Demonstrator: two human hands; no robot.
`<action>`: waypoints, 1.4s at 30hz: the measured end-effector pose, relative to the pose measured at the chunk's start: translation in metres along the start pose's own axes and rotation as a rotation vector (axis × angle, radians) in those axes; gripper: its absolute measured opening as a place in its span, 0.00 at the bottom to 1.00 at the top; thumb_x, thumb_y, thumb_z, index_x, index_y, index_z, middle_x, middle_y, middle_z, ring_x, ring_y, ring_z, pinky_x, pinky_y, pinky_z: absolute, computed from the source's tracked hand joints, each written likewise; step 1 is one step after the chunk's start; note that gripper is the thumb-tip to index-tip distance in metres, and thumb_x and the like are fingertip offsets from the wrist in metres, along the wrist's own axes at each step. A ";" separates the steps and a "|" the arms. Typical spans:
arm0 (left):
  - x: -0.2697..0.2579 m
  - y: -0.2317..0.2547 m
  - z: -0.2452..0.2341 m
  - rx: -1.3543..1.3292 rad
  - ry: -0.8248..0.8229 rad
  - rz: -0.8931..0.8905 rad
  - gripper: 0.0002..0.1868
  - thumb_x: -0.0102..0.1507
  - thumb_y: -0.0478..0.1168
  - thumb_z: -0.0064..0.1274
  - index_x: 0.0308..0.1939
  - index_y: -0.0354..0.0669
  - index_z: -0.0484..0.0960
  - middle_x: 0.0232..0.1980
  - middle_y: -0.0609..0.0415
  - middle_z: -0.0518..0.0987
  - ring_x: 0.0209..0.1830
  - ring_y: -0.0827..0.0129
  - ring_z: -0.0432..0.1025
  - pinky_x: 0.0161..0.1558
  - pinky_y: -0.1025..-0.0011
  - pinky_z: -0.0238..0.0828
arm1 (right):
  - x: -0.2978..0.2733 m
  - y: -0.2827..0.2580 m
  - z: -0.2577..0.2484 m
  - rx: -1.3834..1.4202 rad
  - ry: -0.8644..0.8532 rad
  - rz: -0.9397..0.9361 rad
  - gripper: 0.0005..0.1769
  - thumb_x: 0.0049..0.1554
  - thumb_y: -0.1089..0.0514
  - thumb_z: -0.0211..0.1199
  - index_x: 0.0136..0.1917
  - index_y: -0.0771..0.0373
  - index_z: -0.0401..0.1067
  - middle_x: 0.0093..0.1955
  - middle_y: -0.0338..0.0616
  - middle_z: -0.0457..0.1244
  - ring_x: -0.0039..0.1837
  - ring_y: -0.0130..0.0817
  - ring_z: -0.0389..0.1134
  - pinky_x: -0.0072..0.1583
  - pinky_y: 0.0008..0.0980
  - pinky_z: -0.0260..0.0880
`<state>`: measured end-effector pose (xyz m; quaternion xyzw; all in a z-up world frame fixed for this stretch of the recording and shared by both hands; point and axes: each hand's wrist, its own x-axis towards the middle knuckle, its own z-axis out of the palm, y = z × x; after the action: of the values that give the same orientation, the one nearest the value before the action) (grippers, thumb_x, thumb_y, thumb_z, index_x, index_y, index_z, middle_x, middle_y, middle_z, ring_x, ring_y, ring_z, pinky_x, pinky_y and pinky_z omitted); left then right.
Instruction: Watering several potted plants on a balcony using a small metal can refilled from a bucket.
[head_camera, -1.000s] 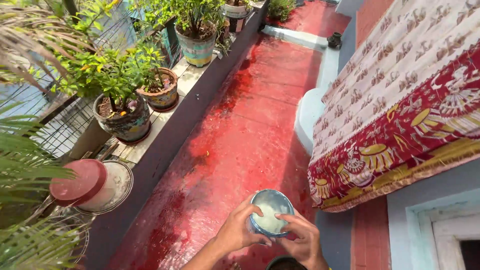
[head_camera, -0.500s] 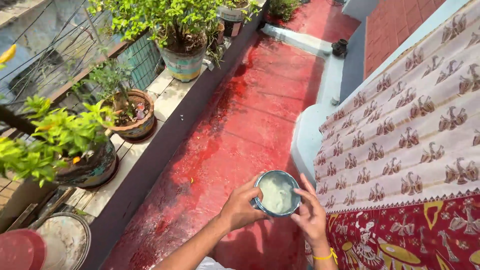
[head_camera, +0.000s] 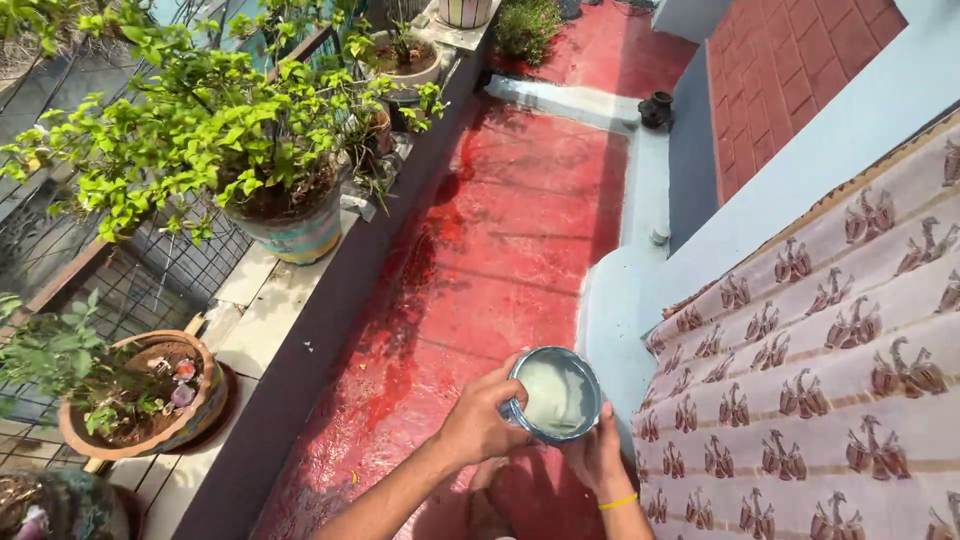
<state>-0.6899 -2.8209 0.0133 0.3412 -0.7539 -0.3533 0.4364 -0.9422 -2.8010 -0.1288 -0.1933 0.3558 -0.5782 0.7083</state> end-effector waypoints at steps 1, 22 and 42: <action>0.020 -0.010 0.003 -0.006 -0.006 0.010 0.26 0.41 0.38 0.78 0.32 0.40 0.74 0.76 0.36 0.67 0.67 0.45 0.73 0.58 0.60 0.77 | 0.022 -0.007 -0.011 0.009 -0.028 0.003 0.51 0.51 0.23 0.55 0.75 0.56 0.59 0.72 0.48 0.60 0.70 0.49 0.63 0.65 0.58 0.64; 0.442 -0.229 0.040 -0.079 0.032 -0.133 0.75 0.36 0.46 0.83 0.78 0.38 0.48 0.79 0.35 0.57 0.79 0.46 0.55 0.74 0.54 0.56 | 0.438 -0.252 -0.013 0.015 -0.019 0.006 0.42 0.52 0.39 0.58 0.70 0.71 0.66 0.66 0.56 0.65 0.65 0.50 0.67 0.67 0.51 0.65; 0.857 -0.420 0.073 -0.131 0.012 -0.279 0.64 0.44 0.42 0.79 0.77 0.36 0.54 0.70 0.40 0.71 0.70 0.50 0.69 0.65 0.58 0.71 | 0.846 -0.457 -0.061 0.009 0.060 -0.087 0.35 0.54 0.44 0.56 0.67 0.70 0.68 0.63 0.54 0.67 0.63 0.47 0.70 0.64 0.49 0.70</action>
<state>-0.9999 -3.7262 -0.0051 0.4154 -0.6719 -0.4568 0.4090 -1.2316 -3.7187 -0.0937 -0.1880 0.3656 -0.6155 0.6724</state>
